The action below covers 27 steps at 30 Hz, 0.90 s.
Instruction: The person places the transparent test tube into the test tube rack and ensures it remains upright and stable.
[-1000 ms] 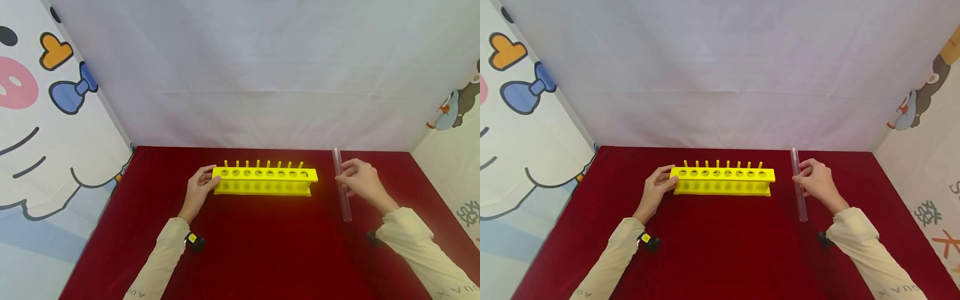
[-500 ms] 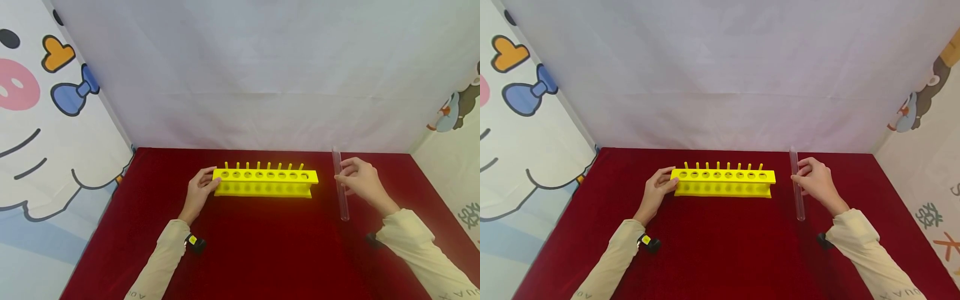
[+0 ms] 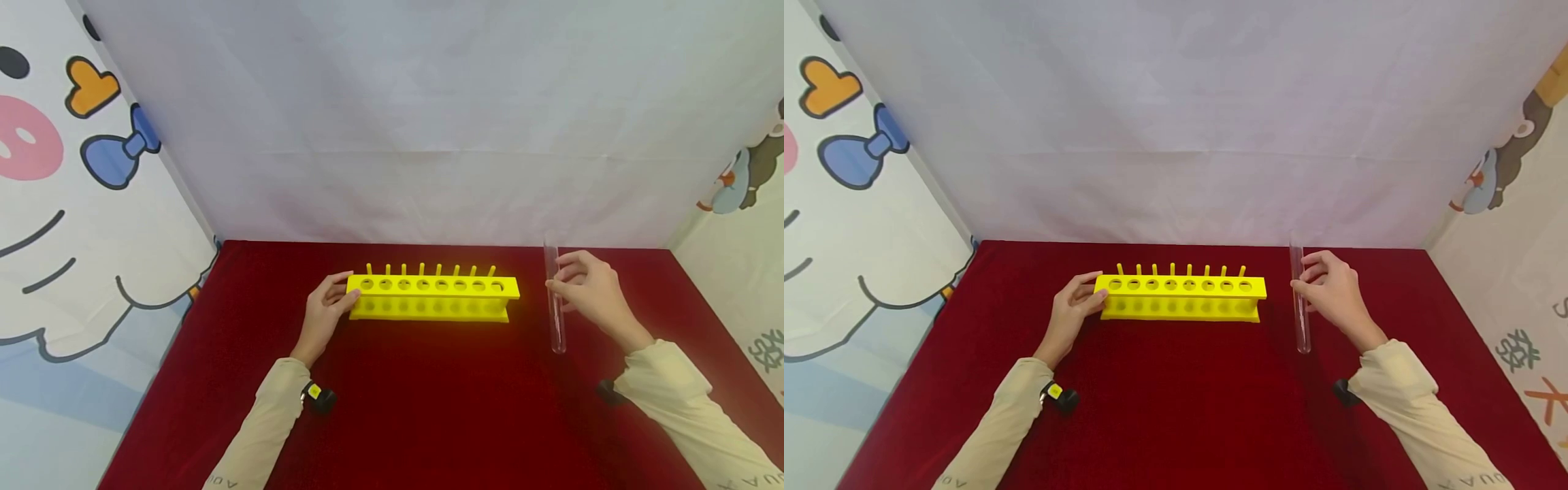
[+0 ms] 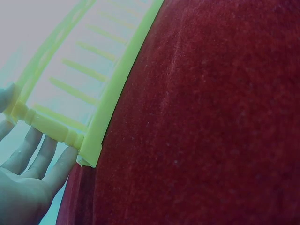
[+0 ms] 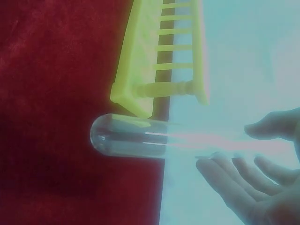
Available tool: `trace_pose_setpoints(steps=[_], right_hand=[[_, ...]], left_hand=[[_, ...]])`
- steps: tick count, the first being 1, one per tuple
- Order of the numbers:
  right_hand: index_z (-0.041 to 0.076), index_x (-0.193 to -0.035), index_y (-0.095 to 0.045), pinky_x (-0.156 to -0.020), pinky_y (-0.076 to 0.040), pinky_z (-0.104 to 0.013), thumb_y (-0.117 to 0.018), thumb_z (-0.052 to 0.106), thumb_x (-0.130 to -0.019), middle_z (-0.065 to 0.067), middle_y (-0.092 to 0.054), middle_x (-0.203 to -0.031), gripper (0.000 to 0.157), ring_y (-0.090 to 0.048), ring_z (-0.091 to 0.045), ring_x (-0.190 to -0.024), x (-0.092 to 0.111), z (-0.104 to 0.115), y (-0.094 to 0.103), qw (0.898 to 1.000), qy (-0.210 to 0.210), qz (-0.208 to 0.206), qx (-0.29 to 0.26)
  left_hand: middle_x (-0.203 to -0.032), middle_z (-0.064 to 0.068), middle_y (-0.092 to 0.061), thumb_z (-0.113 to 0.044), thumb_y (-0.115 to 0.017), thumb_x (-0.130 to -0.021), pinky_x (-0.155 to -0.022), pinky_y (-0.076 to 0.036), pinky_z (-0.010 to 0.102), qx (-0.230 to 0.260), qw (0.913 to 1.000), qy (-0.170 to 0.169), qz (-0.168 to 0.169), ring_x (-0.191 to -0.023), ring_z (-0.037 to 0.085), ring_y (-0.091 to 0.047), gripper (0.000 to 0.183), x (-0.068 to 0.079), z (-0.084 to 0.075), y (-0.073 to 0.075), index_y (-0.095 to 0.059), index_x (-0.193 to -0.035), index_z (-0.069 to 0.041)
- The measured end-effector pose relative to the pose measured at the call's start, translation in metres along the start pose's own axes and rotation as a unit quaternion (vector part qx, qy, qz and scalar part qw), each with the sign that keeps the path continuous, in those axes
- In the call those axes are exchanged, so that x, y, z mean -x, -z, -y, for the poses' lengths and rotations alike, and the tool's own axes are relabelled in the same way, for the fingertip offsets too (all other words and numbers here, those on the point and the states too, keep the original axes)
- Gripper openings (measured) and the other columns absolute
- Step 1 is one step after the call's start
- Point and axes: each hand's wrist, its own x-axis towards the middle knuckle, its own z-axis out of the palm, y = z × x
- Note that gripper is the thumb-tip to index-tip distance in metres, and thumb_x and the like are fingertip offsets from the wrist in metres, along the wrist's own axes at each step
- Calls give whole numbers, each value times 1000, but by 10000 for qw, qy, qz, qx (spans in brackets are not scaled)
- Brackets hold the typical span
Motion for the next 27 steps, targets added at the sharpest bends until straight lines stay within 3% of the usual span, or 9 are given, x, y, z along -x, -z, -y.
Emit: trace_pose_setpoints(steps=[17,27], right_hand=[[5,-113,-49,-53,-52,-33,-66,22,-78,-13,-57,-90,42,-61,-16,-69,1,7,3,9986,317,-371,-189],[0,-110,-49,-54,-51,-30,-65,8,-79,-16,-55,-89,36,-60,-21,-69,9,28,6,9955,625,-518,-493]], left_hand=[[-101,5,-59,-41,-63,-78,-69,-51,29,-100,9999,-99,-55,-86,20,-59,53,-1,7,0,-50,-123,-17],[-101,5,-59,-42,-63,-78,-69,-51,29,-110,9999,-8,-81,-87,20,-59,53,-1,6,0,-50,-123,-19]])
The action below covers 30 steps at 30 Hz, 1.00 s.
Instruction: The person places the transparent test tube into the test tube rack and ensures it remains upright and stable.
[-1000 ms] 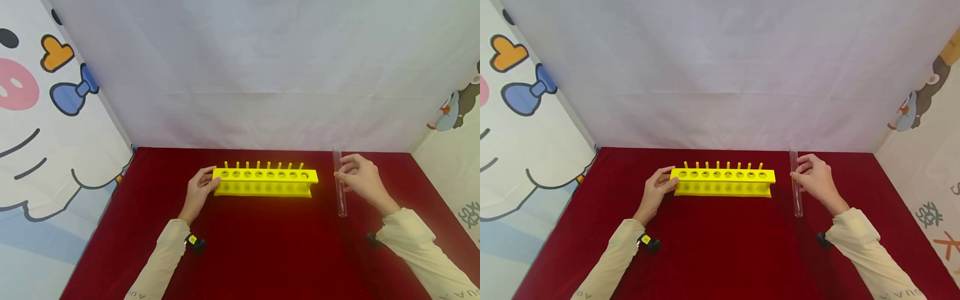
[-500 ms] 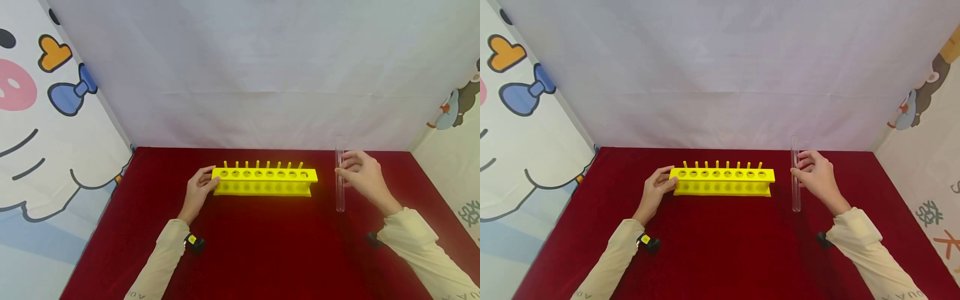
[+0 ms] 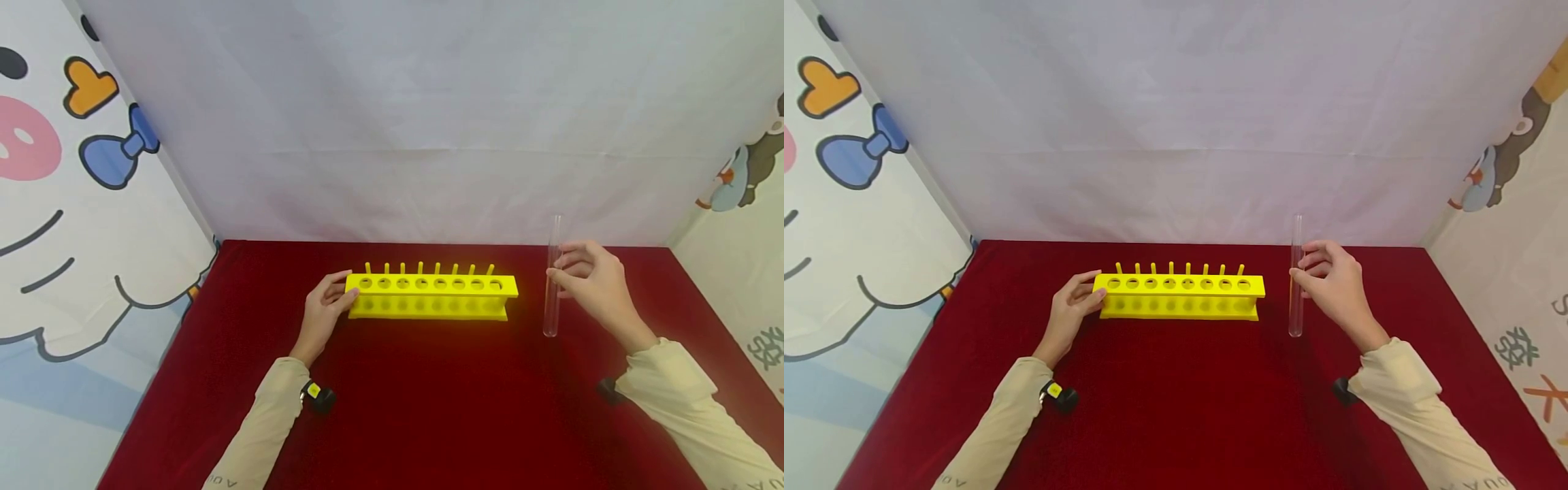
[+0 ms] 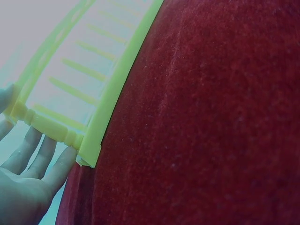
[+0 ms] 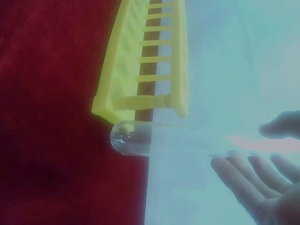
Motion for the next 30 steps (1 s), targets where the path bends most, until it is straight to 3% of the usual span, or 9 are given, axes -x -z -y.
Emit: trace_pose_setpoints(steps=[5,12,16,23,30], right_hand=[[-4,-109,-48,-54,-51,-29,-64,6,-79,-19,-54,-88,36,-60,-21,-68,4,14,0,9998,163,-28,-125],[-4,-107,-49,-53,-51,-29,-65,3,-77,-19,-54,-87,35,-60,-23,-67,3,18,-1,9990,322,-148,-260],[-5,-107,-48,-53,-51,-29,-65,1,-77,-19,-54,-87,35,-60,-22,-67,3,18,-2,9984,403,-206,-326],[-4,-106,-47,-53,-51,-30,-65,-2,-76,-20,-55,-87,35,-60,-21,-67,2,20,-3,9970,534,-343,-444],[-3,-106,-48,-52,-50,-28,-65,-4,-74,-22,-55,-87,36,-60,-20,-66,2,22,-3,9953,690,-450,-502]], left_hand=[[-102,6,-59,-41,-63,-78,-69,-51,28,11,10000,-31,-8,-87,20,-58,53,0,0,0,-49,-123,-18],[-103,9,-58,-34,-63,-80,-69,-51,27,154,9999,11,9,-87,22,-58,49,2,-6,0,-49,-124,-14],[-104,13,-57,-27,-62,-82,-70,-50,27,236,9996,113,76,-88,23,-57,45,4,-16,0,-50,-124,-13],[-105,11,-57,-31,-63,-81,-75,-49,31,183,9990,398,81,-92,24,-57,42,9,-40,-2,-52,-120,-22],[-103,12,-58,-26,-63,-82,-71,-50,29,288,9994,169,79,-88,24,-57,41,8,-32,-2,-52,-121,-18]])
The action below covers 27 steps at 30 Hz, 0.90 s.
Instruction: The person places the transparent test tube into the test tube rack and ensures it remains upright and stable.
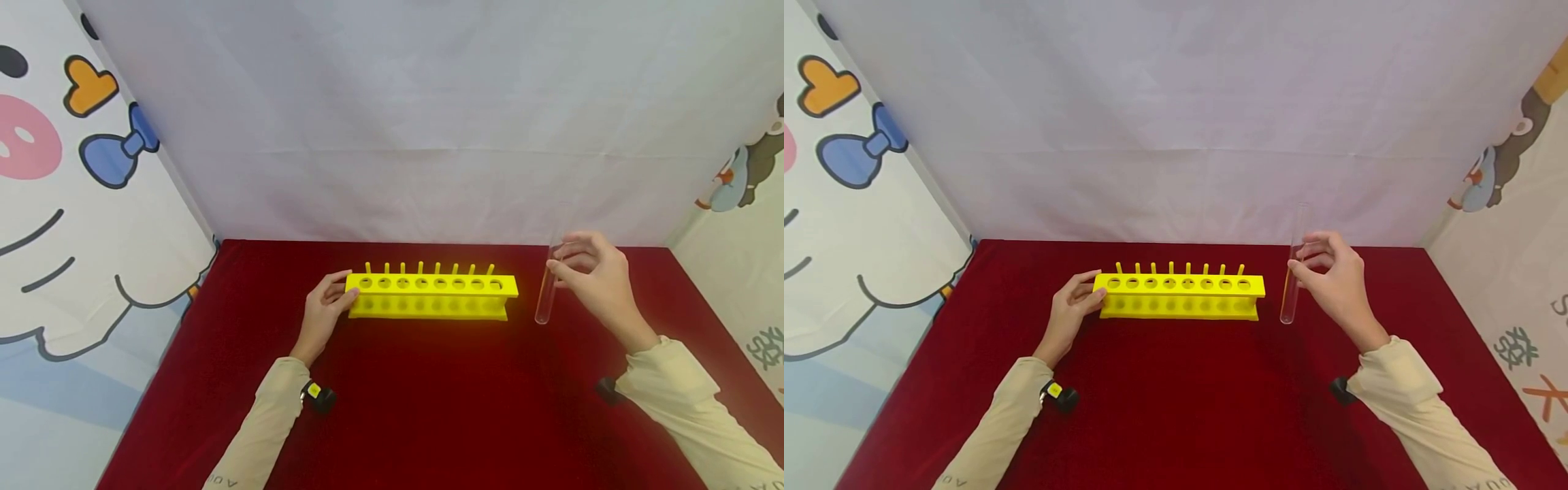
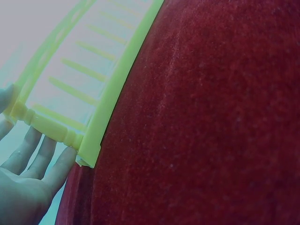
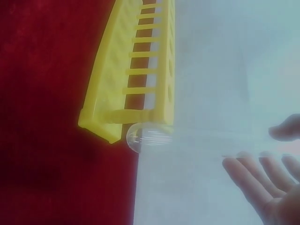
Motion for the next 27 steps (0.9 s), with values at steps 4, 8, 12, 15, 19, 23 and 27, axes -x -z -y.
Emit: trace_pose_setpoints(steps=[4,8,12,15,19,23,27], right_hand=[[-2,-107,-48,-53,-50,-28,-65,-5,-75,-23,-55,-88,36,-60,-17,-67,0,1,0,10000,51,-14,-77],[-2,-108,-47,-55,-51,-28,-64,-4,-75,-22,-55,-89,36,-60,-18,-68,-1,3,-1,9999,82,-26,-107],[-1,-108,-48,-56,-51,-29,-64,-3,-75,-20,-56,-89,36,-60,-18,-70,-2,3,-1,9998,109,-74,-176],[-1,-108,-48,-56,-51,-30,-64,-4,-75,-19,-55,-89,37,-60,-19,-71,-2,3,-1,9995,151,-108,-243],[-2,-108,-47,-57,-51,-29,-64,-4,-75,-20,-55,-90,37,-60,-18,-72,-4,5,-1,9994,186,-152,-250],[-2,-108,-47,-58,-51,-28,-64,-5,-75,-20,-55,-90,37,-61,-16,-73,-5,7,-2,9991,218,-189,-296],[-2,-108,-47,-58,-51,-28,-63,-6,-75,-21,-55,-91,36,-61,-17,-73,-7,10,-3,9988,285,-198,-350]], left_hand=[[-103,11,-58,-28,-62,-82,-72,-50,30,-50,10000,4,-33,-89,24,-57,42,1,-3,-1,-52,-121,-19],[-103,11,-58,-30,-63,-81,-73,-50,30,-55,10000,65,-45,-89,24,-57,41,1,-2,-1,-52,-120,-21],[-103,8,-59,-35,-63,-80,-71,-50,27,-127,9999,-88,-54,-88,21,-58,45,-5,18,2,-51,-121,-22],[-102,7,-59,-37,-62,-80,-70,-50,27,-154,9996,-238,-48,-87,21,-58,49,-8,30,3,-50,-123,-18],[-101,6,-59,-39,-63,-79,-70,-51,28,-163,9996,-228,-73,-87,23,-58,52,-8,31,3,-49,-124,-16],[-102,6,-59,-40,-63,-79,-69,-51,27,-173,9996,-224,-83,-87,23,-58,53,-8,31,3,-49,-124,-16],[-102,6,-59,-40,-63,-78,-69,-50,27,-186,9995,-230,-98,-87,22,-58,53,-9,33,3,-49,-124,-16]])
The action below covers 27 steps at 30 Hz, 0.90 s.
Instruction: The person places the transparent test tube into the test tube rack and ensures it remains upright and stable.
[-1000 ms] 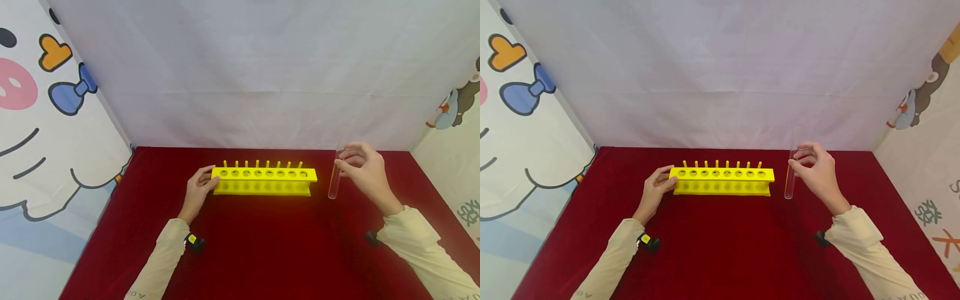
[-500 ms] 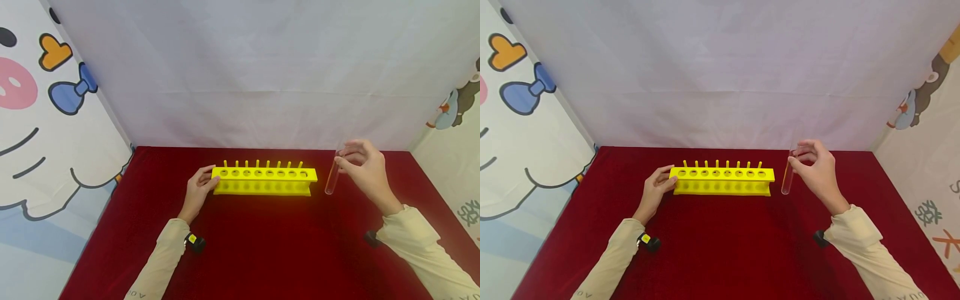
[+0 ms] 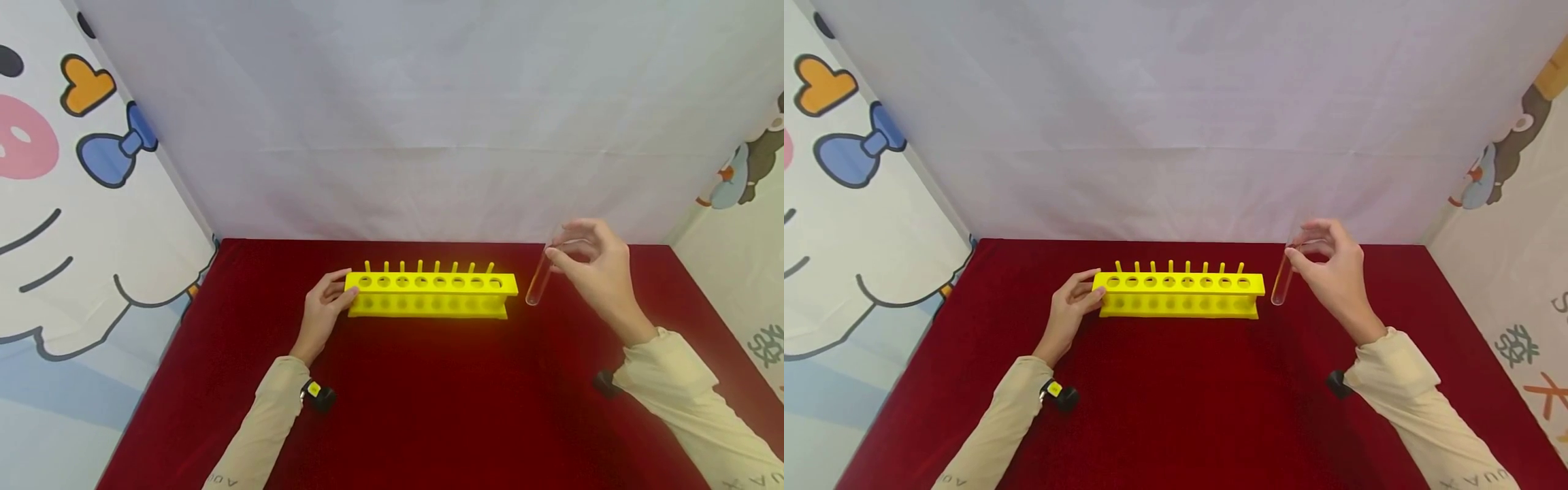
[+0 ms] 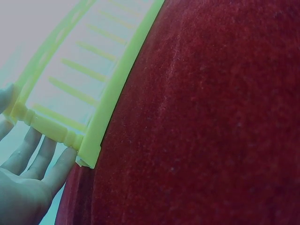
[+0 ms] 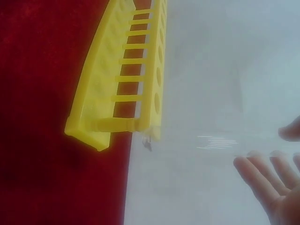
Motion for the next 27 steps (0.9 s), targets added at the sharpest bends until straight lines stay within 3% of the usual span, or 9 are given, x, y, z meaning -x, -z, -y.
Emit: trace_pose_setpoints(steps=[8,15,22,27], right_hand=[[-3,-107,-47,-59,-51,-26,-63,-8,-75,-25,-54,-91,36,-61,-19,-73,-2,3,-2,9998,66,22,-165],[-3,-107,-48,-60,-51,-24,-63,-9,-74,-25,-54,-91,36,-61,-19,-74,-4,4,-3,9996,148,24,-251],[-3,-104,-49,-60,-51,-24,-62,-13,-72,-17,-57,-88,36,-60,-22,-74,-7,6,-6,9983,301,64,-489],[-4,-104,-49,-60,-50,-23,-62,-13,-72,-24,-54,-91,36,-60,-21,-74,-8,8,-9,9981,392,60,-464]], left_hand=[[-102,7,-58,-38,-62,-80,-69,-50,26,-38,10000,56,17,-87,21,-58,52,1,-4,0,-49,-124,-15],[-104,11,-58,-32,-63,-81,-70,-50,26,57,9998,183,28,-88,22,-57,48,5,-19,0,-50,-123,-16],[-103,8,-58,-39,-62,-79,-70,-50,26,-68,9999,142,-12,-88,21,-58,53,2,-8,0,-49,-124,-16],[-103,8,-58,-38,-62,-80,-70,-50,26,-41,10000,81,-9,-88,20,-58,52,2,-6,0,-49,-124,-15]])
